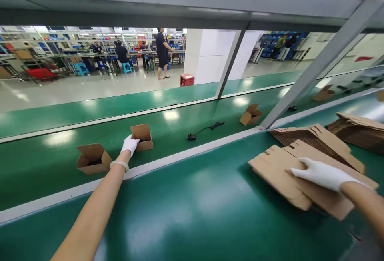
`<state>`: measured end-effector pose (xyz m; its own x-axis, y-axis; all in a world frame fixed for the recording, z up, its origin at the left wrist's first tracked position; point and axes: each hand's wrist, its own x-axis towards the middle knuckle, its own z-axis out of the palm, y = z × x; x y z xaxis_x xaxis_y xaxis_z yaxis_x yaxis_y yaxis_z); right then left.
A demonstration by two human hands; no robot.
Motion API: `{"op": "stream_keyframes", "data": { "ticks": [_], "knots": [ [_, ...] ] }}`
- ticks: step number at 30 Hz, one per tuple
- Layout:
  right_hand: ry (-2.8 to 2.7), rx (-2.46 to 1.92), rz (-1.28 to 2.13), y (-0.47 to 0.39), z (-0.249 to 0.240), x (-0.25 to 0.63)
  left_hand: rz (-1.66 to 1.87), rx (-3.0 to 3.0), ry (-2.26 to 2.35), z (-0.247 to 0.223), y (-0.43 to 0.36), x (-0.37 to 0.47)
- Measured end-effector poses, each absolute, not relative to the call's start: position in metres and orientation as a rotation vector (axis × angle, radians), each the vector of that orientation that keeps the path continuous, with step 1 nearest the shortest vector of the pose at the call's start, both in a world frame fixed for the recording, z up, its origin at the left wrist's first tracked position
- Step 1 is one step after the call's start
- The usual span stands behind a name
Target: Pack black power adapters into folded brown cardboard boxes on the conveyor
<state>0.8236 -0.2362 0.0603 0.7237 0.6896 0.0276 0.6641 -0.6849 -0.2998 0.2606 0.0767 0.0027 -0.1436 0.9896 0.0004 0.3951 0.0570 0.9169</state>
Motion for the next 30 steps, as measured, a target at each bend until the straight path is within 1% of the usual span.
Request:
{"op": "stream_keyframes", "data": {
  "ticks": [1,2,4,7,10,12,13,14,16,17,19,22,25,27,30],
  "knots": [
    [-1.158,-2.771,0.418,-0.238,0.057,0.796,1.061,1.402,1.631,0.005,0.075,0.258],
    [-1.243,-2.805,0.609,-0.241,0.054,0.768,1.057,1.393,1.632,0.008,0.073,0.256],
    [-1.325,-2.775,0.636,-0.247,0.048,0.715,1.051,1.379,1.635,0.013,0.065,0.250],
    [-1.391,-2.794,0.548,-0.254,0.044,0.659,1.095,1.358,1.713,0.021,0.049,0.242],
    [-1.463,-2.810,0.408,-0.257,0.049,0.629,1.366,1.357,1.894,0.027,0.020,0.244],
    [-1.442,-2.788,0.300,-0.250,0.052,0.618,1.515,1.441,1.842,0.028,-0.014,0.257],
    [-1.400,-2.775,0.260,-0.244,0.053,0.614,1.495,1.514,1.721,0.027,-0.035,0.266],
    [-1.354,-2.764,0.235,-0.236,0.053,0.611,1.390,1.605,1.562,0.025,-0.058,0.277],
    [-1.275,-2.766,0.217,-0.217,0.052,0.606,1.063,1.757,1.280,0.019,-0.102,0.298],
    [-1.259,-2.774,0.218,-0.208,0.051,0.604,0.933,1.786,1.180,0.016,-0.122,0.307],
    [-1.272,-2.792,0.232,-0.193,0.050,0.600,0.808,1.796,1.057,0.011,-0.150,0.319],
    [-1.285,-2.818,0.219,-0.185,0.059,0.592,0.768,1.784,1.023,0.011,-0.163,0.315],
    [-1.257,-2.793,0.097,-0.191,0.081,0.579,0.805,1.770,1.075,0.018,-0.158,0.297],
    [-1.256,-2.691,0.040,-0.198,0.097,0.564,0.835,1.757,1.092,0.024,-0.154,0.287],
    [-1.303,-2.425,0.010,-0.204,0.116,0.529,0.861,1.726,1.068,0.030,-0.152,0.282]
  ]
}}
